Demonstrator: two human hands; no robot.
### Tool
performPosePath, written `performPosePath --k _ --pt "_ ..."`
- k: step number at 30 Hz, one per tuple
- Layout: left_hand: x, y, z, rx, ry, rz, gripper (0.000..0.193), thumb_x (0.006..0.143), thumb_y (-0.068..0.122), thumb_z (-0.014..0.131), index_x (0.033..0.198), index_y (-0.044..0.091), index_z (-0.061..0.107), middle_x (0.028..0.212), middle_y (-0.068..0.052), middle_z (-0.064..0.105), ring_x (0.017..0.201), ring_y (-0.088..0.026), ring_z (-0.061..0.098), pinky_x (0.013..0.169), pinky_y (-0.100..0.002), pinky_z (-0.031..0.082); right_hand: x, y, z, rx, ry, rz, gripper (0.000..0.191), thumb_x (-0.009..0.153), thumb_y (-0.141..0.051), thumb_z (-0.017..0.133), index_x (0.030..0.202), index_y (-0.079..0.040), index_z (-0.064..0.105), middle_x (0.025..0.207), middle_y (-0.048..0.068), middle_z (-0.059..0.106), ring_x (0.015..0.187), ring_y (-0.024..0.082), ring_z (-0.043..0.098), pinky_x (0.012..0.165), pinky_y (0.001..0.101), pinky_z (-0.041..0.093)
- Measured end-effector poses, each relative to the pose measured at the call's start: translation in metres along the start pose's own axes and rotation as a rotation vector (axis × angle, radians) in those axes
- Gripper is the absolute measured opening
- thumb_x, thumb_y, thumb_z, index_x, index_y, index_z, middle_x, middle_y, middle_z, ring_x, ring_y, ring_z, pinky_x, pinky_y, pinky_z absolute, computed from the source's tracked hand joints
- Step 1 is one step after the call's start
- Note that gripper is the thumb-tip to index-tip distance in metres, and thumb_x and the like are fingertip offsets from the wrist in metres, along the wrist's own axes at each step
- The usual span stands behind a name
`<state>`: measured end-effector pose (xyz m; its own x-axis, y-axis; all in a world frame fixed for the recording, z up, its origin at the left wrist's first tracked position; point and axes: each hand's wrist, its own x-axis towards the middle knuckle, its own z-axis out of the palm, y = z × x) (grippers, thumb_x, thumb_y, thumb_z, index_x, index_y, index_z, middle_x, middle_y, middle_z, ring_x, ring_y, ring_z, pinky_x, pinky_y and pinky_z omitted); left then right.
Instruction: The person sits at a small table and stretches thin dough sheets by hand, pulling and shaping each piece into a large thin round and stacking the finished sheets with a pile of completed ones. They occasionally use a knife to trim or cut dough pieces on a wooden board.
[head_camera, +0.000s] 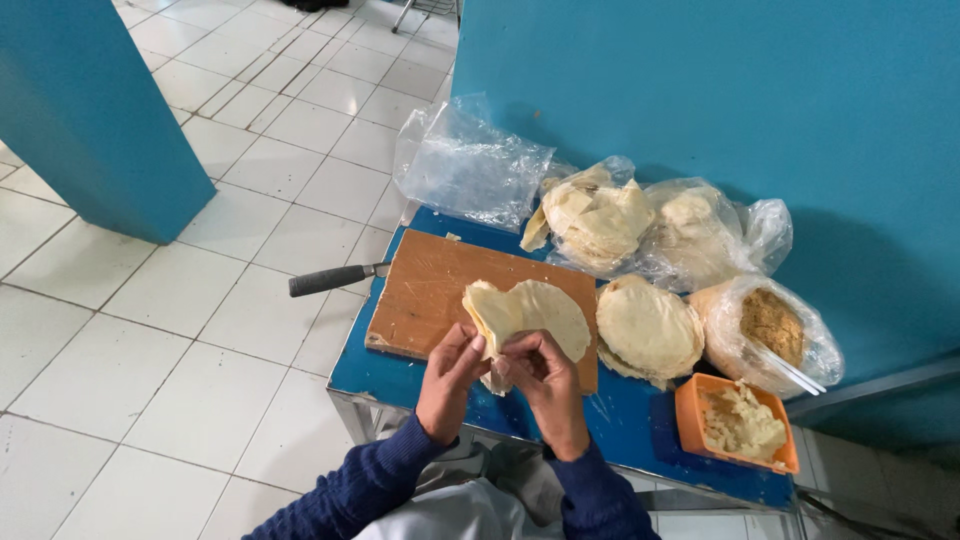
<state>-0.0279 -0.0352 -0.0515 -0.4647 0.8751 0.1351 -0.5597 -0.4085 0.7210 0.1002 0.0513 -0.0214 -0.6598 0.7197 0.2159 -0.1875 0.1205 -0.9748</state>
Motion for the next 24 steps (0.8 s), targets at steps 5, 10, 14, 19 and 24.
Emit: performPosePath --k 5,10,14,19,24 --pt "0.001 -0.004 -0.006 0.098 -0.043 0.02 0.016 0.098 0.009 0.068 0.109 0.001 0.06 0.102 -0.005 0.066 0.094 -0.011 0.063 0.081 -0.027 0.053 -0.001 0.009 -0.014 0.219 -0.074 0.071 0.01 0.098 -0.01 0.069 0.099 -0.001 0.067 0.1 0.003 0.069 0.094 0.01 0.065 0.088 0.0291 0.055" --pt "0.003 0.001 -0.004 0.271 -0.055 0.096 0.011 0.096 0.006 0.072 0.099 0.0 0.064 0.105 -0.007 0.064 0.096 -0.012 0.064 0.082 -0.029 0.056 0.001 -0.003 -0.011 0.223 -0.003 0.143 0.015 0.098 -0.017 0.067 0.101 -0.002 0.067 0.1 0.003 0.07 0.092 0.011 0.068 0.085 0.029 0.058" --pt "-0.003 0.009 0.007 0.558 -0.084 0.191 0.013 0.087 0.003 0.078 0.092 0.001 0.066 0.113 -0.004 0.06 0.105 -0.013 0.067 0.087 -0.033 0.061 -0.006 -0.015 -0.006 -0.214 0.093 -0.011 0.019 0.094 -0.021 0.07 0.102 -0.003 0.068 0.089 0.0 0.071 0.081 0.007 0.065 0.073 0.0241 0.055" --pt "-0.007 0.015 0.01 0.639 -0.145 0.188 0.016 0.086 0.004 0.08 0.091 0.001 0.065 0.111 -0.004 0.059 0.107 -0.016 0.067 0.091 -0.035 0.062 -0.011 -0.017 -0.012 -0.255 0.09 0.013 0.018 0.099 -0.02 0.069 0.099 -0.002 0.071 0.082 -0.001 0.067 0.076 0.005 0.059 0.069 0.023 0.05" --pt "-0.009 0.005 0.005 0.435 -0.161 0.156 0.021 0.092 0.004 0.078 0.099 0.001 0.059 0.106 -0.003 0.059 0.105 -0.013 0.064 0.094 -0.033 0.061 -0.017 -0.008 -0.02 -0.123 0.073 0.106 0.02 0.099 -0.019 0.066 0.102 -0.001 0.074 0.088 -0.002 0.071 0.081 0.005 0.062 0.074 0.0235 0.054"
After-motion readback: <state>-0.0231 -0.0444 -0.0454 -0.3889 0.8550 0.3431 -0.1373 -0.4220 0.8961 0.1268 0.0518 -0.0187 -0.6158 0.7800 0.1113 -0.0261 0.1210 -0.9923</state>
